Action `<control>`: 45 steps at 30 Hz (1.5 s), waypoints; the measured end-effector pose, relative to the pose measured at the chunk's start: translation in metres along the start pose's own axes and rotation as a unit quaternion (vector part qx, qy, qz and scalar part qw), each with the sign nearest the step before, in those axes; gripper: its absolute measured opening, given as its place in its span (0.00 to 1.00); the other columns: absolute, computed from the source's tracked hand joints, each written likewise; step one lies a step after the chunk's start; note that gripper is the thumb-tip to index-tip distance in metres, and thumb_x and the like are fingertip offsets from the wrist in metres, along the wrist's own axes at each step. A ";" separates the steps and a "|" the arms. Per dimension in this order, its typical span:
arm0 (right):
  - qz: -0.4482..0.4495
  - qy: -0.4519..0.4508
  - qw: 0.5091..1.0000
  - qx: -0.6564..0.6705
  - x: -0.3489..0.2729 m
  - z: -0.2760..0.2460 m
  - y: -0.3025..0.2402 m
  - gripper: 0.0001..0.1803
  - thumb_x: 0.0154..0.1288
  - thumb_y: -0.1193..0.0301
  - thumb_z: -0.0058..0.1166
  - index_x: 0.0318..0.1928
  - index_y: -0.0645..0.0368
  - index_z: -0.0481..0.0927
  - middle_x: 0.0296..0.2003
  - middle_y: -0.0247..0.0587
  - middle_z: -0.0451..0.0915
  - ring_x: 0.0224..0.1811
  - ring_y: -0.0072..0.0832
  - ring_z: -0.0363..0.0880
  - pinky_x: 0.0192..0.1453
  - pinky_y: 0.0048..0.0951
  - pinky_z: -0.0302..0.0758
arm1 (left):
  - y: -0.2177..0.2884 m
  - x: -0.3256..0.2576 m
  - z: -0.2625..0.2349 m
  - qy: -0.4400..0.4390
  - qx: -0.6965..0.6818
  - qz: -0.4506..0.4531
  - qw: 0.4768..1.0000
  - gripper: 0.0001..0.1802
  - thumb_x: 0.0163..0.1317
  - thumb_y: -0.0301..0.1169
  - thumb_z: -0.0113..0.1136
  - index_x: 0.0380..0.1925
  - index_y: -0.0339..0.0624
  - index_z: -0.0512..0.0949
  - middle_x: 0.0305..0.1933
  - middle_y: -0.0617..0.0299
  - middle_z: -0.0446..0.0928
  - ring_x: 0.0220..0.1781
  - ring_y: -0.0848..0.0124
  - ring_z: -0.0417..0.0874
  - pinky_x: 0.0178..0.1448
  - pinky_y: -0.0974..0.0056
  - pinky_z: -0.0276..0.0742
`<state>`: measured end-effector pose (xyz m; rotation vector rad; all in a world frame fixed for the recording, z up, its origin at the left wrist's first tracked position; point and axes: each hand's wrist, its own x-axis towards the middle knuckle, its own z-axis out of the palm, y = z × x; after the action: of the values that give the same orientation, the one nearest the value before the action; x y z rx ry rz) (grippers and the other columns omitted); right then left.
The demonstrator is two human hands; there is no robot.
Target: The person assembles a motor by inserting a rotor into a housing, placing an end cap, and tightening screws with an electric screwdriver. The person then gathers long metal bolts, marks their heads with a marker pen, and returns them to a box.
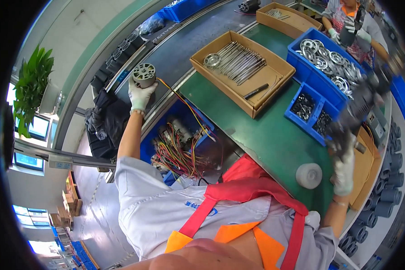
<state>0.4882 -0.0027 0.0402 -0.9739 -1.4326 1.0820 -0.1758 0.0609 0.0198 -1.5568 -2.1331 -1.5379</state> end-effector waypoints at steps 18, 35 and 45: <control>0.044 0.162 0.974 -0.153 0.059 -0.014 -0.011 0.22 0.76 0.62 0.42 0.60 0.66 0.67 0.37 0.35 0.71 0.37 0.22 0.71 0.46 0.25 0.69 | -0.069 0.135 0.101 -0.362 0.418 -0.130 0.823 0.51 0.29 0.54 0.74 0.57 0.43 0.73 0.58 0.50 0.77 0.62 0.57 0.76 0.65 0.58 0.71; 0.153 -0.091 0.967 -0.183 0.099 0.054 0.028 0.17 0.68 0.71 0.49 0.53 0.68 0.77 0.48 0.44 0.81 0.52 0.27 0.78 0.59 0.29 0.73 | -0.036 0.022 0.006 -0.121 0.196 -0.036 0.973 0.11 0.66 0.34 0.57 0.40 0.38 0.81 0.34 0.60 0.77 0.36 0.71 0.76 0.40 0.65 0.72; -0.046 -0.385 0.695 -0.606 0.244 0.208 0.108 0.12 0.58 0.71 0.52 0.40 0.57 0.85 0.41 0.48 0.84 0.46 0.44 0.83 0.46 0.41 0.80 | -0.180 0.030 -0.016 -0.088 0.349 0.220 0.907 0.17 0.59 0.25 0.55 0.50 0.44 0.79 0.52 0.45 0.75 0.53 0.47 0.77 0.57 0.52 0.74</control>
<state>0.2535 0.2355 -0.0103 -1.3291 -3.0380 0.2801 -0.3325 0.0731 -0.0740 -1.7385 -1.8892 -0.4269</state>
